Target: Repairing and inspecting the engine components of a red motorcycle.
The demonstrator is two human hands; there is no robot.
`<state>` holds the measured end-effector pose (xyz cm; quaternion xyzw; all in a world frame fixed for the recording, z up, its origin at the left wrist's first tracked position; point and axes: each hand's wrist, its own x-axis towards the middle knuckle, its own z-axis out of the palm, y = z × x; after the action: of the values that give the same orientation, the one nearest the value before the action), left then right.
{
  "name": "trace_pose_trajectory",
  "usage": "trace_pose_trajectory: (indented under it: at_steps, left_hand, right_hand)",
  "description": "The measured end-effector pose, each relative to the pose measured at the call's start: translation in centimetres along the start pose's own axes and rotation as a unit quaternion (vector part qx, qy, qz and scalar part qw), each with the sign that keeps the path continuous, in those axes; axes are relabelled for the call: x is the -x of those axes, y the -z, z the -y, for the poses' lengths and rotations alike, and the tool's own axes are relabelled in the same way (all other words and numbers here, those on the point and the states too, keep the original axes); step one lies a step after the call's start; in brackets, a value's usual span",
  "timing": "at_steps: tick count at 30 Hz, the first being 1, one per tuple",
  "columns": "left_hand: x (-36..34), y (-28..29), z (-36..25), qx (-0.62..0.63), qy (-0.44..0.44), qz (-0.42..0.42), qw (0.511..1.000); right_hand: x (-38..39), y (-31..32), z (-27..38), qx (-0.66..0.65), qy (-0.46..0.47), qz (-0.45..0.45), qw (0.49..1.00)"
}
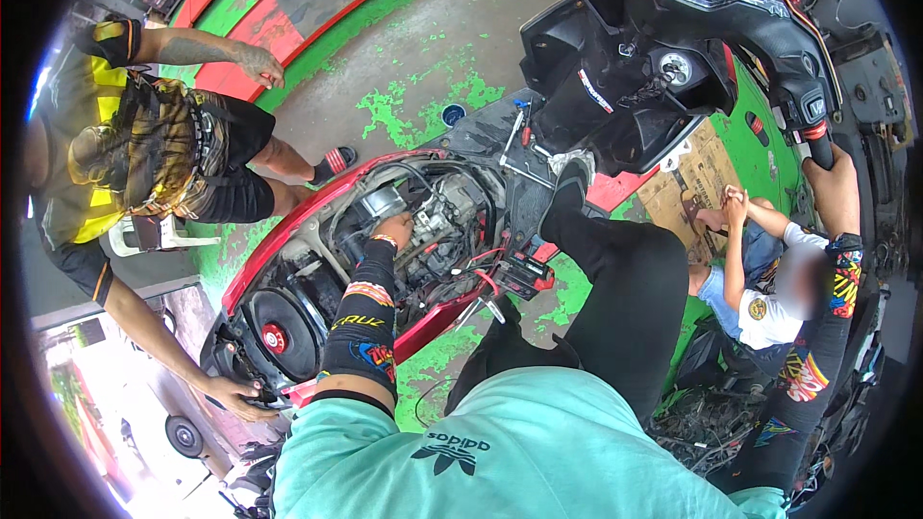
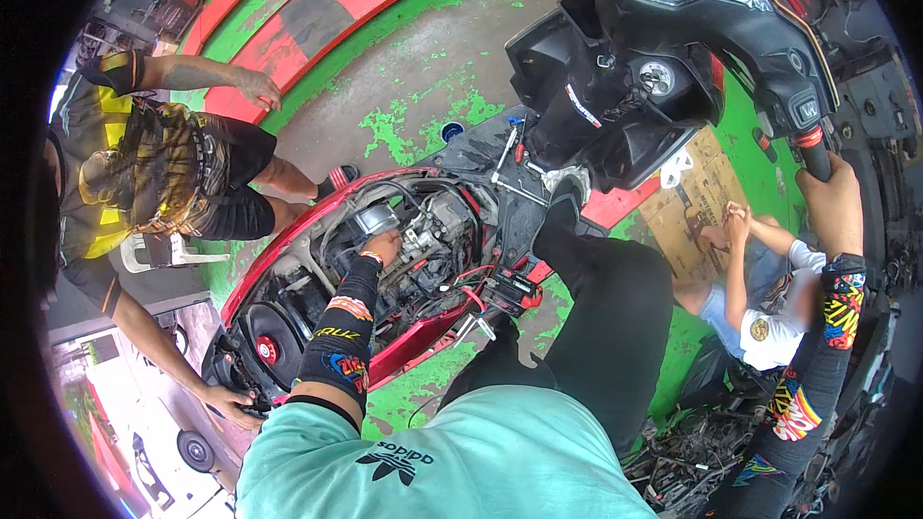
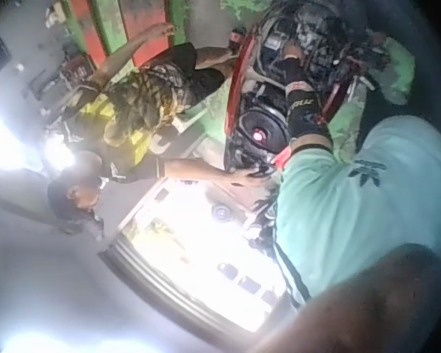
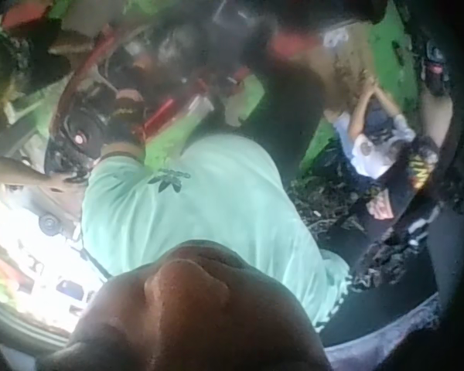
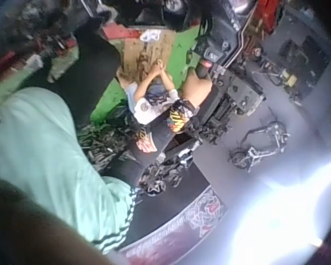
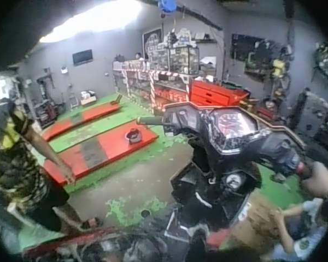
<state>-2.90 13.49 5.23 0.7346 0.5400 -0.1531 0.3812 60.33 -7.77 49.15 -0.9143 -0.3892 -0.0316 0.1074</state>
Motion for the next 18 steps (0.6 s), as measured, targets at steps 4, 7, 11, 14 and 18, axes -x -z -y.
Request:
trace_pose_trajectory:
  at_steps: [4,7,11,14,18]
  left_hand:
    - [0.0,-0.2,0.1,-0.008,-0.003,-0.008,1.0]
    - [-0.2,-0.2,-0.5,-0.01,-0.001,-0.01,1.0]
    - [-0.4,-0.1,0.0,-0.028,0.0,-0.003,1.0]
    - [-0.3,-0.3,-0.1,-0.025,0.003,-0.006,1.0]
    - [-0.1,-0.4,-0.2,-0.031,0.011,-0.004,0.999]
  right_hand:
    - [0.2,0.4,1.3,-0.008,-0.028,0.02,0.999]
    - [0.1,0.3,0.2,-0.006,-0.024,0.02,1.0]
    - [0.0,0.2,0.0,-0.005,-0.009,0.008,1.0]
    - [0.2,0.5,0.7,0.0,-0.014,0.016,1.0]
    - [0.3,0.7,1.0,0.007,-0.034,0.038,0.999]
